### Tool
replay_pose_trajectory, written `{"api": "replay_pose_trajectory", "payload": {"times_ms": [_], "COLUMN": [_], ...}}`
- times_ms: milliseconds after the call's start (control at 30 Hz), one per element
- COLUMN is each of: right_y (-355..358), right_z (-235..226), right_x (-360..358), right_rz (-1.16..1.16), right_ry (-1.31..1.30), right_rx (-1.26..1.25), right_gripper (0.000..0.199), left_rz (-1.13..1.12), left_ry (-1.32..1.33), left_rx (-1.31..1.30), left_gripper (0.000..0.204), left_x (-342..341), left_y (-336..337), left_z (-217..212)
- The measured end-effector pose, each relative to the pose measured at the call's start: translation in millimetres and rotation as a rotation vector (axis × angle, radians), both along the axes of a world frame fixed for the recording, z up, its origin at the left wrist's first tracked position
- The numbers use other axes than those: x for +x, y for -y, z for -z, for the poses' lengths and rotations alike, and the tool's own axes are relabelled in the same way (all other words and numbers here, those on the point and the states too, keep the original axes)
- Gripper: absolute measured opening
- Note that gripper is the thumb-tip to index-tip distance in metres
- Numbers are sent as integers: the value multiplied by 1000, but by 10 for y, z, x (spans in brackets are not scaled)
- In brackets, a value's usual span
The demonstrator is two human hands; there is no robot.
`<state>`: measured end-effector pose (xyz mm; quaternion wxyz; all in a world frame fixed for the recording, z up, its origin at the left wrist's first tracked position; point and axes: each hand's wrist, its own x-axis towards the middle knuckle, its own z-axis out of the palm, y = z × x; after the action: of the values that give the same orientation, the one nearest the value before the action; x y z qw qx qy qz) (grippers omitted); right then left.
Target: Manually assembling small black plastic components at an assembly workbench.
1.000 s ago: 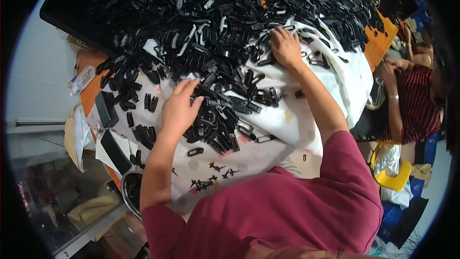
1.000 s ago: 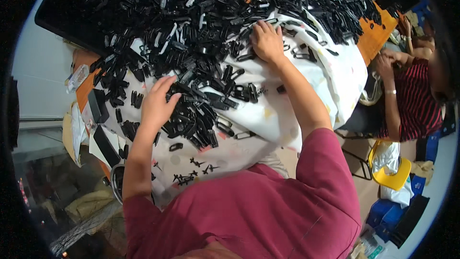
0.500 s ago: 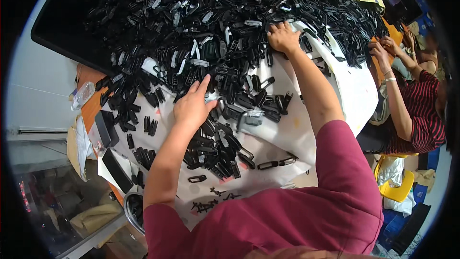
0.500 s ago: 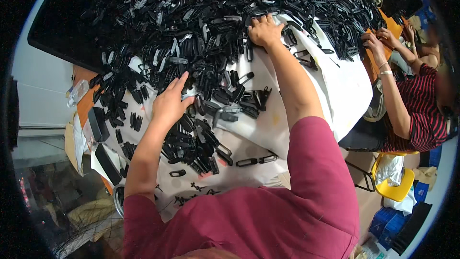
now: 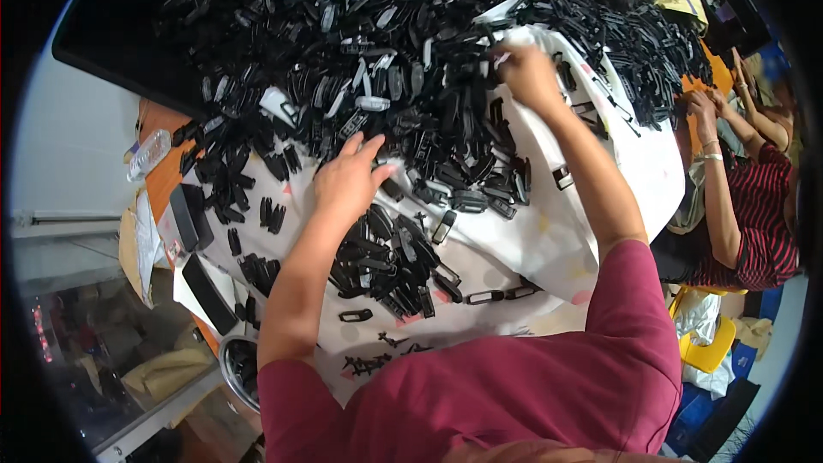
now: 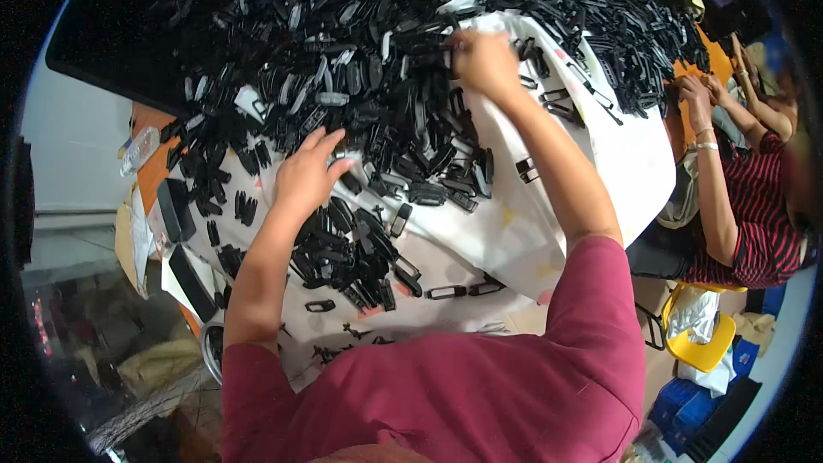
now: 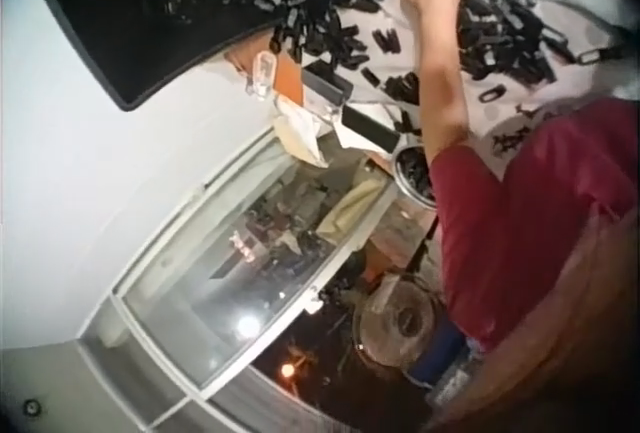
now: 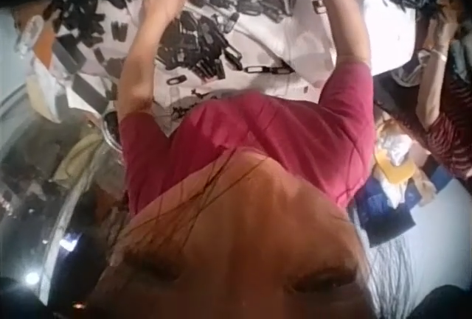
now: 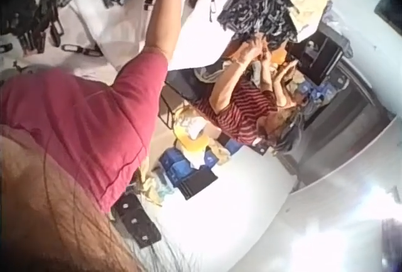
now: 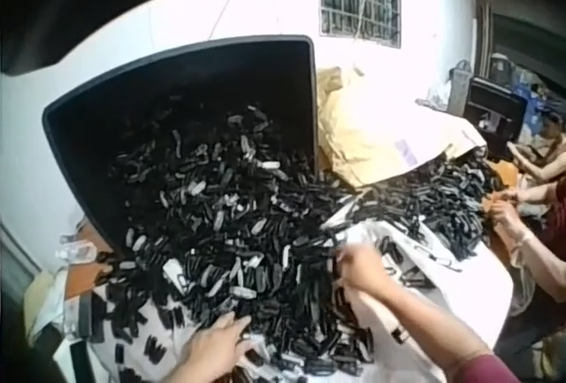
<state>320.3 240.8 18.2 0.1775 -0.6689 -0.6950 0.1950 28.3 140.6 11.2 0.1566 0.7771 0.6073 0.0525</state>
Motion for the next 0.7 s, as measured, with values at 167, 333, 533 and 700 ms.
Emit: {"api": "replay_pose_trajectory", "payload": {"times_ms": [167, 333, 533, 700], "right_y": [-192, 389, 1187, 1600], "right_z": [136, -6, -130, -192], "right_x": [-295, -865, -1000, -1072], "right_rz": [69, -160, -502, -446], "right_ry": [92, -105, -23, -194], "right_rx": [11, 22, 80, 67], "right_gripper": [69, 74, 66, 56], "left_rz": [-68, 37, 122, 9], "left_ry": [0, 101, 5, 65], "left_rx": [-97, -3, 31, -99], "left_gripper": [47, 51, 43, 37], "left_x": [109, -103, -449, -472], "left_y": [-75, 50, 540, 931], "left_z": [-38, -113, -159, -105]}}
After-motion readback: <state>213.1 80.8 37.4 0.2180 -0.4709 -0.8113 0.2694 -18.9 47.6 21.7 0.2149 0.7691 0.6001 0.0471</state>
